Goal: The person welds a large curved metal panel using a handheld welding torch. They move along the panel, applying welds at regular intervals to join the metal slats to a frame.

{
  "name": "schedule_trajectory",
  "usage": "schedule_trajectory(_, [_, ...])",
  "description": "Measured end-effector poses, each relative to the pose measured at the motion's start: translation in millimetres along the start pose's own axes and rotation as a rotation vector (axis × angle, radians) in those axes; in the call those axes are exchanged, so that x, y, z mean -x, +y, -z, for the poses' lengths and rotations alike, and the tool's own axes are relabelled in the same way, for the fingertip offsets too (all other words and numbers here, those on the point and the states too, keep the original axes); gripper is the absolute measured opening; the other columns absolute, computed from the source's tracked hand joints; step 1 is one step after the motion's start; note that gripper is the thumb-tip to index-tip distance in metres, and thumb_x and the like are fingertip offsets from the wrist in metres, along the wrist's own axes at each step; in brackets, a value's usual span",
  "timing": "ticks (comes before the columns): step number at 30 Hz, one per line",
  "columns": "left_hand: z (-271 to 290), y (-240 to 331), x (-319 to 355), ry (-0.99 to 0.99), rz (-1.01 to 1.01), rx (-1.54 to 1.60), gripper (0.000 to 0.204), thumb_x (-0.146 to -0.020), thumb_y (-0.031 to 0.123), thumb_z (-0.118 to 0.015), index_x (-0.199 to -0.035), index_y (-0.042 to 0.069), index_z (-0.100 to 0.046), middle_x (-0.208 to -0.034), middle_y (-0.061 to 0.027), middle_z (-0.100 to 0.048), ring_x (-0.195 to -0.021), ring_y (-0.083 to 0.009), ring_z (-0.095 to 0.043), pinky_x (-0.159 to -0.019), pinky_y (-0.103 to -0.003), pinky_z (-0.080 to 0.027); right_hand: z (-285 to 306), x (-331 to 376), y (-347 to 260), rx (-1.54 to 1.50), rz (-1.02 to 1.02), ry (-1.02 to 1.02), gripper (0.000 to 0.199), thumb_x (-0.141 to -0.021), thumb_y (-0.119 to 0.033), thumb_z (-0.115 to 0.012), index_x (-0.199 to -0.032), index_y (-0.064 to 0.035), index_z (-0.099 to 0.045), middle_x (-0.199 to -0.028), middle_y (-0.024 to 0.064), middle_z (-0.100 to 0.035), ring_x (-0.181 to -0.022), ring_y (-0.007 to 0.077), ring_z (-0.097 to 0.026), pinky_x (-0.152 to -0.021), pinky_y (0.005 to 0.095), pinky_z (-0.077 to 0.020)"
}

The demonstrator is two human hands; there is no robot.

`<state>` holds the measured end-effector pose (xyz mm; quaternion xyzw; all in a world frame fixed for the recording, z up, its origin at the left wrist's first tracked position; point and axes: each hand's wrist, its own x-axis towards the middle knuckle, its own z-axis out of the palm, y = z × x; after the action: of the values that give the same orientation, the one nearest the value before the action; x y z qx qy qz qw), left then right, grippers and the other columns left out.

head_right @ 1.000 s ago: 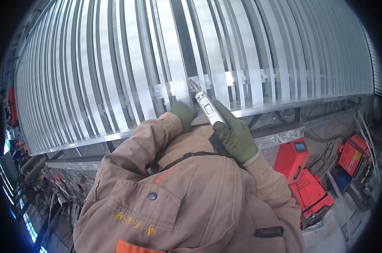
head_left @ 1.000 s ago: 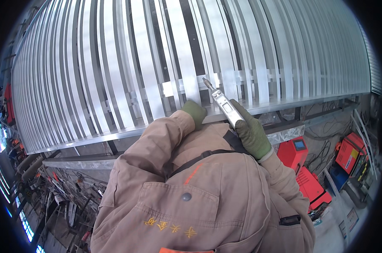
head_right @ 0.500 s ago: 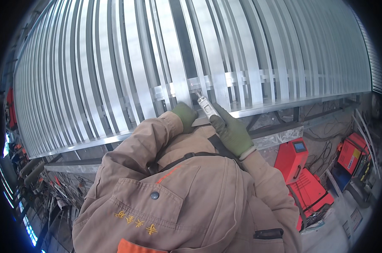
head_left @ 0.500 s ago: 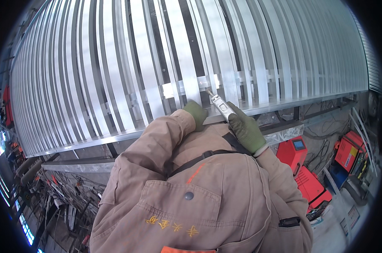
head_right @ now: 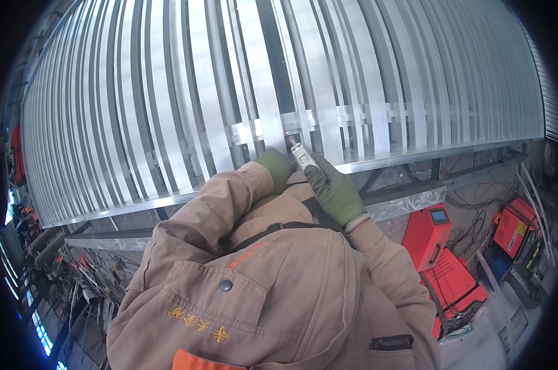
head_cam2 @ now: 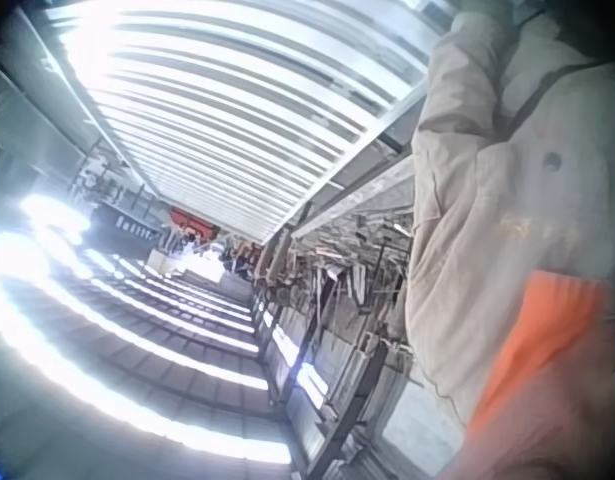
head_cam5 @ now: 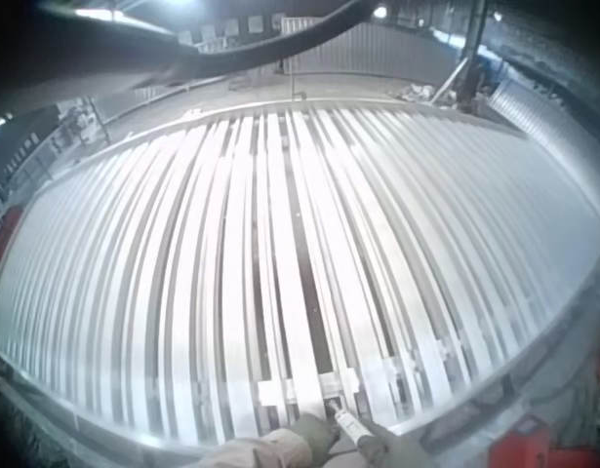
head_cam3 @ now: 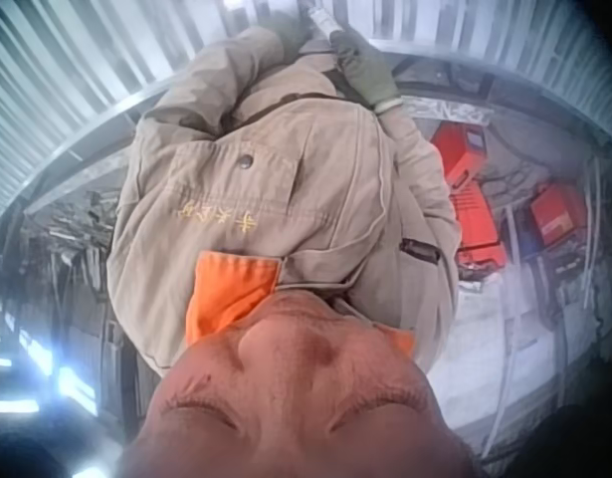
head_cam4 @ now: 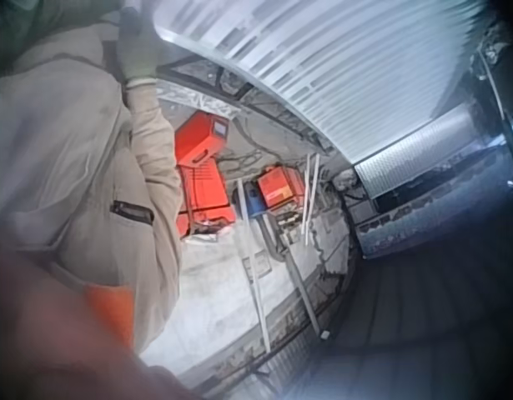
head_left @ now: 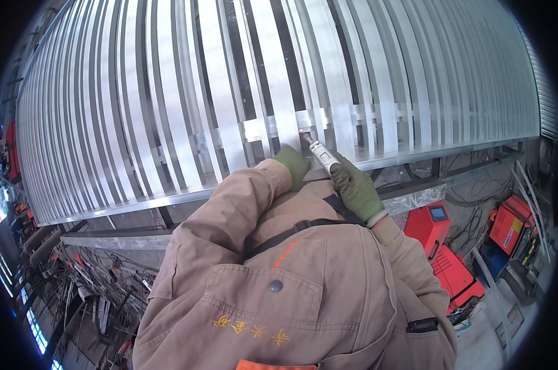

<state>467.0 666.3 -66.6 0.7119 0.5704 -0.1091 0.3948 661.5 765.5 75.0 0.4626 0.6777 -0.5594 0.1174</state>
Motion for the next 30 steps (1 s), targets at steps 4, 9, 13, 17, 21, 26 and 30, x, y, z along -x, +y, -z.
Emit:
schedule_trajectory(4, [-11, -4, -10, 0.023, -0.049, 0.003, 0.038, -0.088, 0.031, -0.076, -0.115, 0.006, -0.083, -0.105, -0.0189, -0.085, -0.100, -0.0400, -0.083, -0.094, -0.053, -0.059, -10, -3, 16, 0.053, 0.081, 0.048, 0.067, -0.117, -0.058, -0.063, -0.162, -0.0090, -0.064, -0.115, 0.0294, -0.080, -0.102, 0.0367, -0.081, -0.090, 0.0448, -0.0604])
schedule_trajectory(9, [-12, -2, -10, -0.031, 0.021, -0.007, 0.046, -0.085, 0.037, -0.082, -0.126, 0.015, -0.083, -0.117, -0.0171, -0.084, -0.112, -0.0409, -0.080, -0.097, -0.053, -0.058, -9, -2, 10, 0.065, 0.082, 0.023, 0.070, -0.116, -0.061, -0.063, -0.162, -0.0077, -0.063, -0.125, 0.0315, -0.079, -0.117, 0.0427, -0.081, -0.095, 0.0461, -0.0607])
schedule_trajectory(13, [-7, 18, -4, 0.027, 0.063, -0.193, 0.058, -0.086, 0.038, -0.083, -0.137, 0.010, -0.080, -0.139, -0.0178, -0.078, -0.138, -0.0385, -0.069, -0.116, -0.055, -0.048, -10, 0, 11, 0.051, 0.096, 0.025, 0.072, -0.116, -0.063, -0.062, -0.162, -0.0075, -0.064, -0.129, 0.0310, -0.079, -0.120, 0.0436, -0.080, -0.096, 0.0458, -0.0609])
schedule_trajectory(17, [-8, 10, 3, 0.110, -0.036, -0.273, 0.077, -0.087, 0.040, -0.083, -0.153, 0.004, -0.070, -0.164, -0.0236, -0.063, -0.161, -0.0377, -0.050, -0.132, -0.053, -0.035, -7, 0, 7, 0.070, 0.031, -0.007, 0.073, -0.115, -0.063, -0.062, -0.163, -0.0076, -0.063, -0.132, 0.0299, -0.079, -0.122, 0.0432, -0.080, -0.098, 0.0454, -0.0613])
schedule_trajectory(21, [-18, 2, 1, 0.149, -0.086, -0.251, 0.081, -0.087, 0.041, -0.082, -0.158, 0.005, -0.067, -0.171, -0.0241, -0.057, -0.166, -0.0380, -0.045, -0.138, -0.053, -0.028, -13, -2, 14, 0.030, 0.086, 0.033, 0.074, -0.115, -0.063, -0.062, -0.163, -0.0078, -0.062, -0.133, 0.0290, -0.079, -0.122, 0.0429, -0.080, -0.099, 0.0455, -0.0616])
schedule_trajectory(26, [-19, -7, 2, 0.106, -0.166, -0.234, 0.072, -0.092, 0.041, -0.077, -0.154, 0.005, -0.070, -0.169, -0.0203, -0.060, -0.167, -0.0378, -0.044, -0.143, -0.052, -0.022, -19, -1, 14, 0.021, 0.078, 0.050, 0.075, -0.114, -0.065, -0.064, -0.164, -0.0088, -0.062, -0.133, 0.0294, -0.079, -0.122, 0.0433, -0.080, -0.099, 0.0461, -0.0617])
schedule_trajectory(30, [-57, -13, -19, 0.329, -0.117, -0.155, 0.054, -0.097, 0.035, -0.073, -0.144, 0.009, -0.078, -0.155, -0.0162, -0.072, -0.156, -0.0359, -0.058, -0.141, -0.052, -0.029, -18, 0, 4, 0.043, 0.042, 0.035, 0.078, -0.113, -0.068, -0.063, -0.165, -0.0092, -0.061, -0.130, 0.0306, -0.079, -0.119, 0.0456, -0.080, -0.096, 0.0479, -0.0619])
